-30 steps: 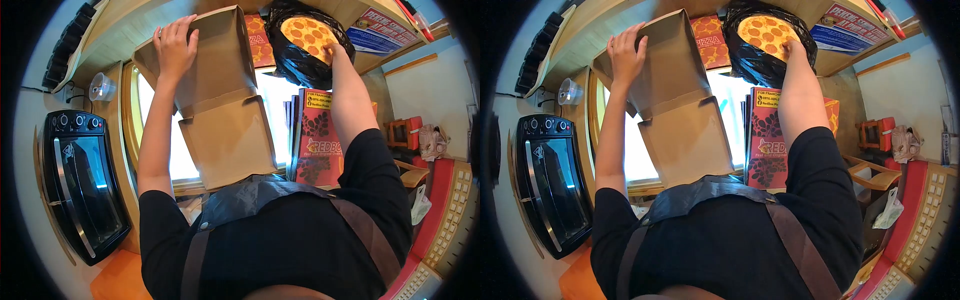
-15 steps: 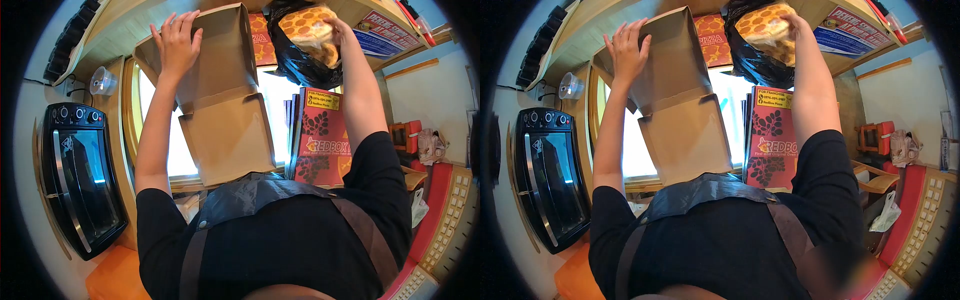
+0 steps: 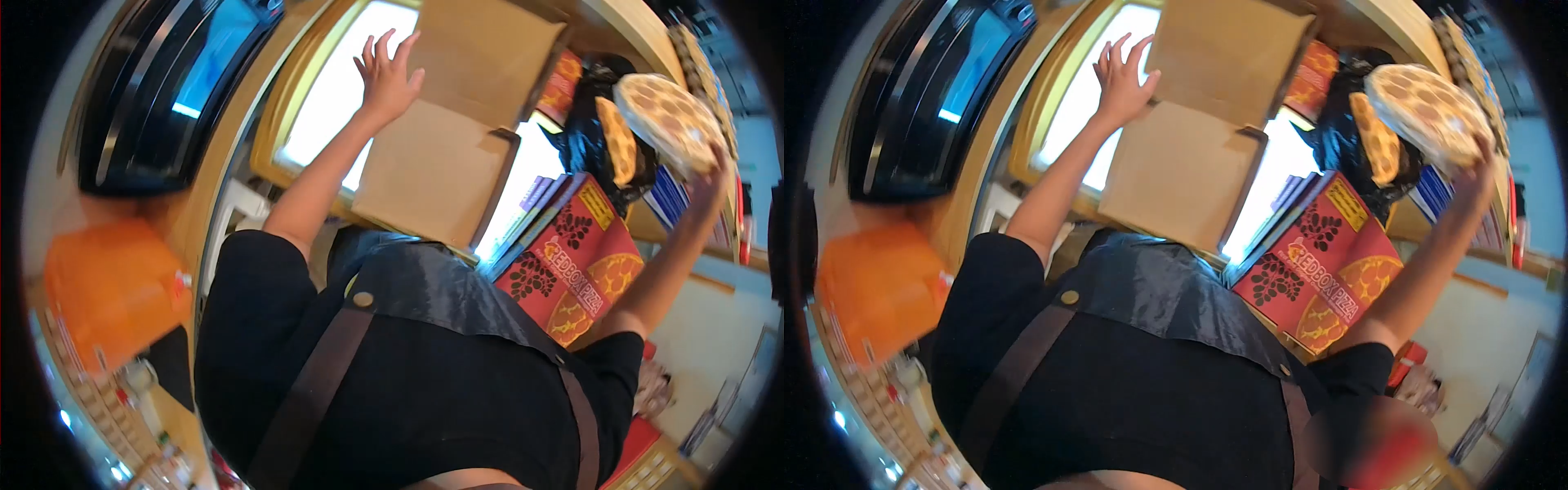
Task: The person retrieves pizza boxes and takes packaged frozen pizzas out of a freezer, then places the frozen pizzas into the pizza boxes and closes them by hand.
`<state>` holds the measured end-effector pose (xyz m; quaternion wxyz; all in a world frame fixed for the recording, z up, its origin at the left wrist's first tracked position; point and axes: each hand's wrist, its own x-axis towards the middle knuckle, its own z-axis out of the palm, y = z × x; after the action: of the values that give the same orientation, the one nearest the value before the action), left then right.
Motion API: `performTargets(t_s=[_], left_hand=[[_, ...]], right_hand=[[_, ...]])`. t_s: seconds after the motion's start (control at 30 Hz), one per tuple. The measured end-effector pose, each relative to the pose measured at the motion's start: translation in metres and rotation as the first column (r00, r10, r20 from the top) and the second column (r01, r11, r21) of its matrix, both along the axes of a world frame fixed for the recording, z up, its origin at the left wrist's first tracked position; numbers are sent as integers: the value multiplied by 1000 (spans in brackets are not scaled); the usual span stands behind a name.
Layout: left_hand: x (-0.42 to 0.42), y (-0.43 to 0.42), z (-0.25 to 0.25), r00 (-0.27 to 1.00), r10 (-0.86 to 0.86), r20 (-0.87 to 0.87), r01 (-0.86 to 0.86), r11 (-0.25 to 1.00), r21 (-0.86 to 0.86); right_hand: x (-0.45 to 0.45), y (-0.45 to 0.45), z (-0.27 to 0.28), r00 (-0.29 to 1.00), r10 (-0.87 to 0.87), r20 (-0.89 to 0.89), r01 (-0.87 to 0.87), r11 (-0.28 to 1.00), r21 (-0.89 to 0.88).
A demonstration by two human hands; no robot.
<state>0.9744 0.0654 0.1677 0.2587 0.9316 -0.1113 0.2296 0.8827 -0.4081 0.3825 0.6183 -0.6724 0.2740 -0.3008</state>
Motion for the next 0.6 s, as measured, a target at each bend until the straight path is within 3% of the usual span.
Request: performTargets(t_s=[0.03,0.07,0.17,0.2,0.23,0.27,0.33,0.4,0.5,0.6], left_hand=[[-17,13,-17,994,53,-94,-59,996,-63],[-35,25,-32,977,99,-189,-124,985,-122],[-84,52,-56,933,119,-338,-211,945,-250],[-98,58,-64,934,110,-340,-221,925,-309],[-112,58,-60,944,171,-283,-248,932,-264],[-119,63,-66,971,122,-206,-184,929,-320],[-137,61,-61,927,-145,-347,-169,663,-729],[-151,54,-57,785,-551,-282,-279,91,-956],[-182,51,-27,665,-732,-149,-528,-320,-787],[-200,46,-12,848,-524,-82,-363,-461,-810]], right_hand=[[-10,-39,-12,985,162,65,-138,951,-276],[-20,-38,-10,973,217,77,-187,940,-284],[-27,2,-4,906,420,43,-417,906,-65],[-25,15,-8,865,501,24,-501,866,6],[-21,28,-16,816,578,4,-576,813,81],[-15,43,-26,756,655,-15,-645,747,160],[6,78,-49,607,793,-45,-745,588,316],[35,118,-75,426,902,-64,-792,406,455],[49,199,-107,203,979,-22,-844,187,503],[41,268,-134,34,999,-34,-905,45,423]])
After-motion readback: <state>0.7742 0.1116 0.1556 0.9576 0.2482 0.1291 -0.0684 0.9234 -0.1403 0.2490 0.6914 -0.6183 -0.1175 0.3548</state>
